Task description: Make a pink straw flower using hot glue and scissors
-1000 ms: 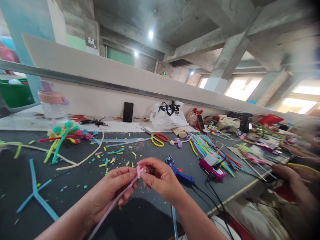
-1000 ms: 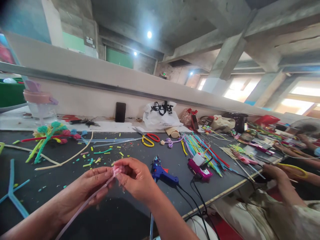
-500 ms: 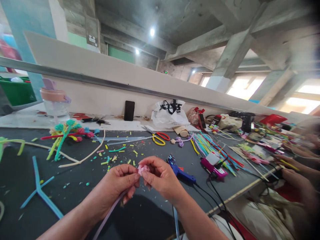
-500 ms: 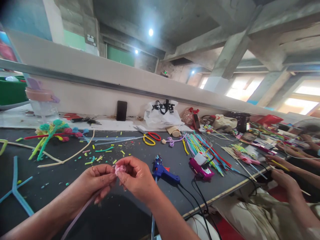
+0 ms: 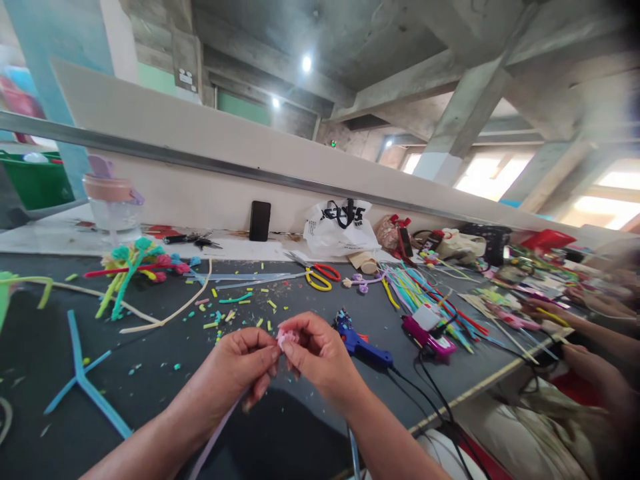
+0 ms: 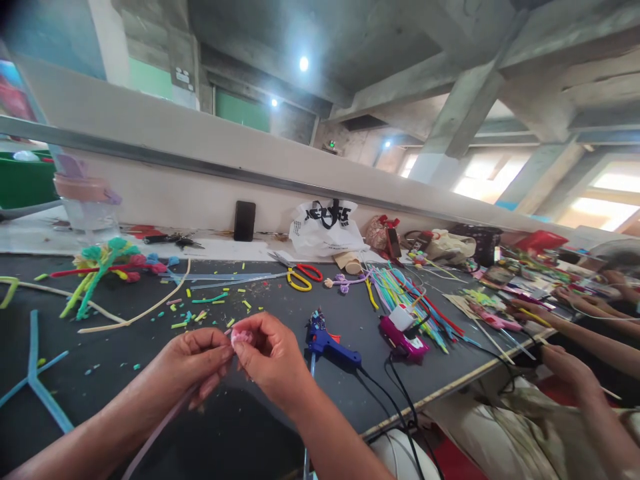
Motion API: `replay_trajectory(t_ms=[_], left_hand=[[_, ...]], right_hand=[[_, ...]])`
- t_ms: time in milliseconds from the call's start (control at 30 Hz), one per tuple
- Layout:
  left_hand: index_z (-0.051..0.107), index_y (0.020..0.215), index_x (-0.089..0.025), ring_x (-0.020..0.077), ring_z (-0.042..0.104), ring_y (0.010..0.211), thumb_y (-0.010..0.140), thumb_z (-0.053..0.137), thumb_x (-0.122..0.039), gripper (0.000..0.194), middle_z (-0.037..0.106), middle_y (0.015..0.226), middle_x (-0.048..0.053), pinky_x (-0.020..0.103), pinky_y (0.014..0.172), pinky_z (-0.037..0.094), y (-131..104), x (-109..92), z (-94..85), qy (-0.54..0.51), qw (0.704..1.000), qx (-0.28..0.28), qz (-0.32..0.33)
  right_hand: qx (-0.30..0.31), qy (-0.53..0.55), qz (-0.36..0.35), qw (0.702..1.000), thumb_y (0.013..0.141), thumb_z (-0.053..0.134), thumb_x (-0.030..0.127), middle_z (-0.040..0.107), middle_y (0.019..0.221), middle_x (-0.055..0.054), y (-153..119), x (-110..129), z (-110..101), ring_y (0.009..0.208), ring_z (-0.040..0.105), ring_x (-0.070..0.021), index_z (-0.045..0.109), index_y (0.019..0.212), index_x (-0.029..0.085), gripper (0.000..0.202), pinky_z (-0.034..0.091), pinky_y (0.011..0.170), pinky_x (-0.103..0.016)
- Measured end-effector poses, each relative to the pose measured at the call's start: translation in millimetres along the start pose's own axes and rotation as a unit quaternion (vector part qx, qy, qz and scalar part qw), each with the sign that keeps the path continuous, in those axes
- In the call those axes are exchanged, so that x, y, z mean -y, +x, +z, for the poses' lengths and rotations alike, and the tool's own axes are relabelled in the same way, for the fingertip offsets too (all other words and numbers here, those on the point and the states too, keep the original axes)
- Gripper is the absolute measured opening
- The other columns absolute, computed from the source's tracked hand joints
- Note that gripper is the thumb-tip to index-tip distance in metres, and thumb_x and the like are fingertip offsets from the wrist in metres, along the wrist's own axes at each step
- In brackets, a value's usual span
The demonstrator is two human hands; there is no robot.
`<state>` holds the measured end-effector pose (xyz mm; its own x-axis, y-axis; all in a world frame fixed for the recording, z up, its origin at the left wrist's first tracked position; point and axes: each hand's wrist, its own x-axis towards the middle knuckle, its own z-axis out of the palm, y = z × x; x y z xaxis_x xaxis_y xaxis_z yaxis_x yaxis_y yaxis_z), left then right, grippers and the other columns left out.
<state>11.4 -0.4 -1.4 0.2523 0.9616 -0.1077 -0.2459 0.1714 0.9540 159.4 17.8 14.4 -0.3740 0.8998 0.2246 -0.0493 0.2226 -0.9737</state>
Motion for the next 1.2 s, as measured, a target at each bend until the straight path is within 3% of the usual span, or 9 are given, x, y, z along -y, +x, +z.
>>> replay_trajectory(t_ms=[100,200,367,467,533,767,933,1033,1200], left_hand=[[0.054,0.059,-0.015,0.0026,0.032,0.026,0.07,0.067,-0.044,0.034,0.045,0.033,-0.007,0.013,0.029,0.025,1,-1,-4.2,-0.027,1.0,0.013,-0.008],[0.057,0.066,-0.014,0.0011,0.034,0.032,0.073,0.067,-0.038,0.027,0.052,0.047,-0.005,0.013,0.032,0.024,1,-2,-9.4,-0.08,0.997,0.022,0.008],[0.059,0.075,-0.014,0.0012,0.039,0.042,0.074,0.068,-0.031,0.019,0.056,0.06,-0.003,0.013,0.038,0.025,2,2,-12.9,-0.113,0.993,0.036,0.021],[0.057,0.07,-0.013,0.0011,0.037,0.042,0.075,0.068,-0.03,0.021,0.055,0.06,-0.004,0.013,0.039,0.025,5,8,-11.9,-0.11,0.993,0.032,0.032],[0.056,0.072,-0.014,0.0018,0.037,0.042,0.074,0.069,-0.032,0.022,0.053,0.057,-0.005,0.014,0.039,0.026,7,11,-10.3,-0.106,0.993,0.023,0.037],[0.05,0.07,-0.018,0.0084,0.048,0.046,0.07,0.07,-0.038,0.028,0.055,0.052,-0.005,0.02,0.047,0.038,9,16,-5.5,-0.074,0.997,-0.004,0.032],[0.058,0.074,-0.017,0.0083,0.048,0.061,0.067,0.074,-0.03,0.021,0.056,0.066,-0.003,0.018,0.056,0.038,3,5,-10.6,-0.022,0.994,-0.028,0.105],[0.064,0.091,-0.022,0.0113,0.051,0.067,0.068,0.073,-0.033,0.027,0.056,0.075,-0.002,0.021,0.058,0.04,-1,0,-15.6,-0.013,0.99,-0.035,0.138],[0.066,0.107,-0.029,0.0128,0.054,0.069,0.074,0.067,-0.031,0.033,0.053,0.087,0.001,0.027,0.065,0.045,-5,-7,-21.3,0.046,0.982,0.052,0.177]], right_hand=[[0.035,0.052,-0.008,0.998,0.074,0.068,0.029,0.057,0.099,-0.002,0,4,-5,0.053,0.053,-0.0055,0.055,0.11,0.026,0.038,0.04,0.041,-0.016],[0.044,0.105,-0.023,0.993,0.076,0.067,0.034,0.043,0.13,-0.005,-1,7,-8,0.053,0.051,-0.0033,0.043,0.127,0.035,0.056,0.037,0.041,-0.017],[0.038,0.018,-0.016,0.999,0.085,0.058,0.036,0.063,0.081,-0.002,-5,0,2,0.067,0.057,-0.011,0.067,0.1,0.021,0.023,0.044,0.06,-0.021],[0.013,-0.041,-0.092,0.995,0.087,0.054,0.034,0.066,0.093,-0.004,-7,-4,10,0.096,0.058,-0.0179,0.071,0.075,0.019,0.026,0.043,0.085,-0.028],[-0.006,-0.069,-0.117,0.991,0.087,0.054,0.033,0.067,0.101,-0.004,-7,-6,13,0.103,0.057,-0.0189,0.072,0.077,0.021,0.024,0.04,0.091,-0.029],[-0.073,-0.164,-0.177,0.968,0.085,0.057,0.027,0.071,0.092,-0.005,-11,-7,15,0.086,0.063,-0.0181,0.073,0.088,0.024,0.017,0.045,0.08,-0.028],[-0.114,-0.098,-0.093,0.984,0.085,0.057,0.033,0.067,0.075,-0.003,-15,4,13,0.074,0.06,-0.0168,0.073,0.081,0.02,0.022,0.044,0.071,-0.027],[-0.058,0.017,-0.02,0.998,0.086,0.055,0.038,0.063,0.066,-0.002,-15,10,14,0.067,0.058,-0.0142,0.071,0.079,0.016,0.028,0.044,0.067,-0.026],[0.032,0.146,0.079,0.986,0.079,0.062,0.046,0.057,0.058,-0.001,-15,3,19,0.05,0.05,-0.009,0.064,0.069,0.011,0.036,0.042,0.052,-0.023]])
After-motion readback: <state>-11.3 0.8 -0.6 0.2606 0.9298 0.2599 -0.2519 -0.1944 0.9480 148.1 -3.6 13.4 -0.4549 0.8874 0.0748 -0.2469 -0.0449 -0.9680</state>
